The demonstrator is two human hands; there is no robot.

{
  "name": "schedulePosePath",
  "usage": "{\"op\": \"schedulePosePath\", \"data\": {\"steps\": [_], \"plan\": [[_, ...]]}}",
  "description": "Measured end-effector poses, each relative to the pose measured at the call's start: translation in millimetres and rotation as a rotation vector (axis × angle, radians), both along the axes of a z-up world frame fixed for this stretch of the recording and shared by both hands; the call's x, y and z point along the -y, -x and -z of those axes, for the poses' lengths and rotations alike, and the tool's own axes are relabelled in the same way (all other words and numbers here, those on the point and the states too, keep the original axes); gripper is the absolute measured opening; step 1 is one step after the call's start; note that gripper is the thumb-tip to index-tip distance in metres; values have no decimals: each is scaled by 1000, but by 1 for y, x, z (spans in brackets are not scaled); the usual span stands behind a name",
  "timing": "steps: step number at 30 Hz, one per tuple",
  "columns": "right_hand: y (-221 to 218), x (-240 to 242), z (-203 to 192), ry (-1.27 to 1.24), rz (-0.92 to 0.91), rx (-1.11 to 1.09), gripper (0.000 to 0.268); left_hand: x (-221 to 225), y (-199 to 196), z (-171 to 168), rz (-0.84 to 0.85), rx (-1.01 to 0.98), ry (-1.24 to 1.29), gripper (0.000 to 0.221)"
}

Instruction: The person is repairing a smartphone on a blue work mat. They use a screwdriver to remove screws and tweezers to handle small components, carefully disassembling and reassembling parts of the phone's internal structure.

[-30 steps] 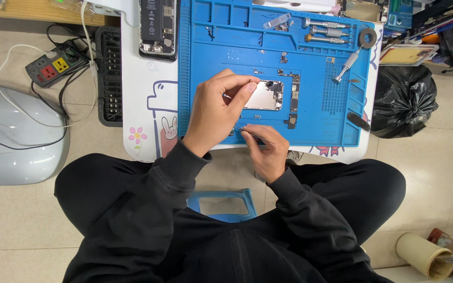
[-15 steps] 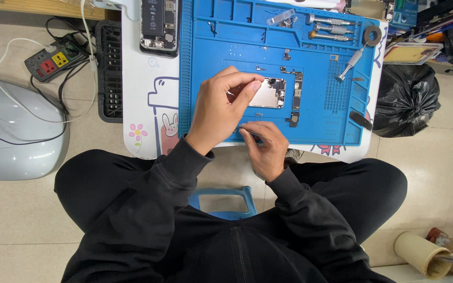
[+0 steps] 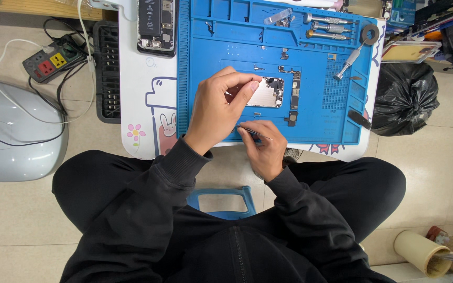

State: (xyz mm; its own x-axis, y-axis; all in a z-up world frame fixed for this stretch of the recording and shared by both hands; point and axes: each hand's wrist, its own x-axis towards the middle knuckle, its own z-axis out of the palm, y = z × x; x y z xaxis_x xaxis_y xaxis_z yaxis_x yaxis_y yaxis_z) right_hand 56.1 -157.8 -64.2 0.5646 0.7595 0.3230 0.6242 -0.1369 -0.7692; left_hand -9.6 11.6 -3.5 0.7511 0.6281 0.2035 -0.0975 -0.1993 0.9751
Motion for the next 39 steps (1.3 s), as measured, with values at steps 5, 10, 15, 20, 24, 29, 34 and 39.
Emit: {"op": "schedulePosePath", "data": {"steps": [5, 10, 15, 20, 24, 29, 34, 39], "plan": [[-1, 2, 3, -15, 12, -1, 9, 0, 0, 0, 1, -2, -4, 18], [-18, 9, 0, -60, 57, -56, 11, 1, 0, -1, -16, -19, 21, 19], [-56, 14, -18, -167, 174, -276, 13, 4, -1, 3, -5, -122, 4, 23], [-82, 29, -22, -198, 258, -451, 20, 7, -5, 7, 21, -232, -183, 20], [-90, 32, -33, -113, 255, -387, 21, 11, -7, 4, 27, -441, -484, 15], [-102, 39, -26, 0, 227, -268, 18, 13, -9, 8, 50, -589, -586, 10], [-105, 39, -29, 90, 241, -285, 19, 8, -11, 23, 20, -688, -703, 7], [-112, 39, -23, 124, 194, -347, 18, 7, -11, 35, 28, -759, -746, 8]]}}
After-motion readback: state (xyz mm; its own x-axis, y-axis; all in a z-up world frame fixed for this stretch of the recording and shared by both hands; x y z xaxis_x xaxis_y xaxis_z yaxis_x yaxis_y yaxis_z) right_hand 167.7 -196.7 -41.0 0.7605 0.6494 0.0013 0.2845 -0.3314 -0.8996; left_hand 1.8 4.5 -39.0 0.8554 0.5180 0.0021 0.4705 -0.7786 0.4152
